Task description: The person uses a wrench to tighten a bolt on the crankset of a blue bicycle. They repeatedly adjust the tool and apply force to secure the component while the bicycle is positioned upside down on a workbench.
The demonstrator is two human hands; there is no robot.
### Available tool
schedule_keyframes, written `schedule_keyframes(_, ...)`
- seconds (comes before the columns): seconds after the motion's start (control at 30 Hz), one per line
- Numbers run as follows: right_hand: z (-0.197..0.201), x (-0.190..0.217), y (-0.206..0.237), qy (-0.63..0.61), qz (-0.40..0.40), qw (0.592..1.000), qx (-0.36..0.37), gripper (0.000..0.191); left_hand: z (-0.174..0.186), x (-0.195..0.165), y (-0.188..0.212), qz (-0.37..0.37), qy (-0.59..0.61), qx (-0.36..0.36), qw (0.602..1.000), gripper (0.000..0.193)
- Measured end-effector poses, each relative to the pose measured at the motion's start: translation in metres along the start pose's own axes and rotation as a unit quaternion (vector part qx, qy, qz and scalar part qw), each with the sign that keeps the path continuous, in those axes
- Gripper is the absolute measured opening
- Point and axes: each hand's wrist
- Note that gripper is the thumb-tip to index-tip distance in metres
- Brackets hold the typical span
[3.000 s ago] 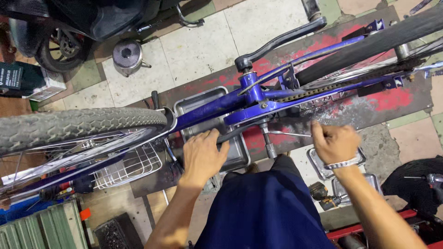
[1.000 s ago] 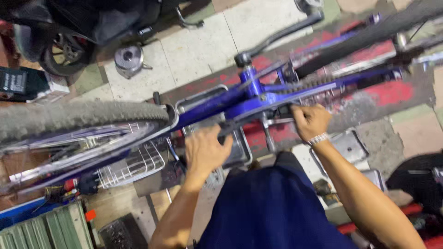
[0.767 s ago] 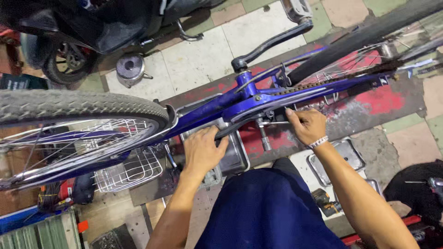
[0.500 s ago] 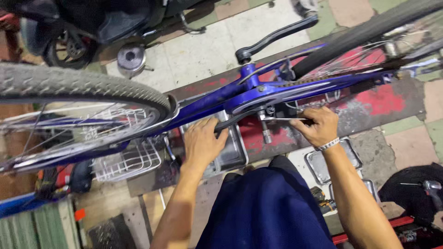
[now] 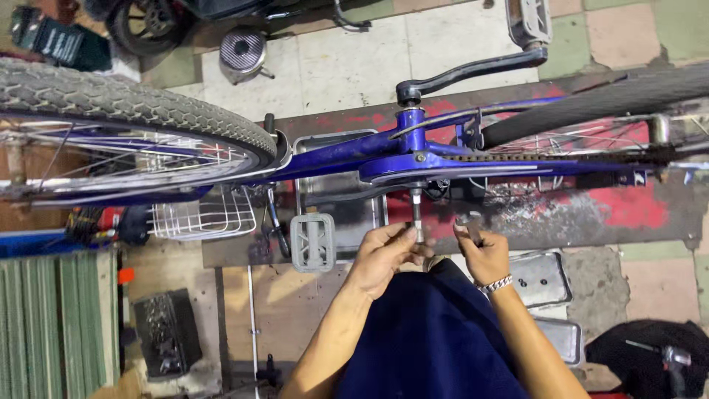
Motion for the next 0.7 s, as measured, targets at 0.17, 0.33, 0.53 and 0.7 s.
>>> schedule_keyframes(0.17,0.006,0.014,-0.012,0.027,-0.016,0.998,0.059,0.047,-0.016,0.004,-0.004,-0.097,-0.144,-0.111,0.979,0.037)
schedule_keyframes(0.33,0.018,0.012,-0.023,0.009,0.056,0.991,0.117,0.022,-0.013,-0.029,0.009,0.065,0.043,-0.110,0.991,0.038)
schedule_keyframes(0.53,0.016,0.011,-0.031,0.082,0.041,0.981,0.170,0.024,-0.021,-0.030,-0.001,-0.096,-0.226,-0.155,0.957,0.040)
schedule_keyframes(0.7,0.015,0.018,-0.031,0.086,0.071,0.976,0.188,0.020,-0.015,-0.043,0.016,-0.034,-0.067,-0.135,0.988,0.035)
Point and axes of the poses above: each hand's wrist, its own y-axis away from the middle knuckle, its own z-axis out of the back of the hand, x = y × z, and after that the axes turned 6 degrees about -z, right-handed
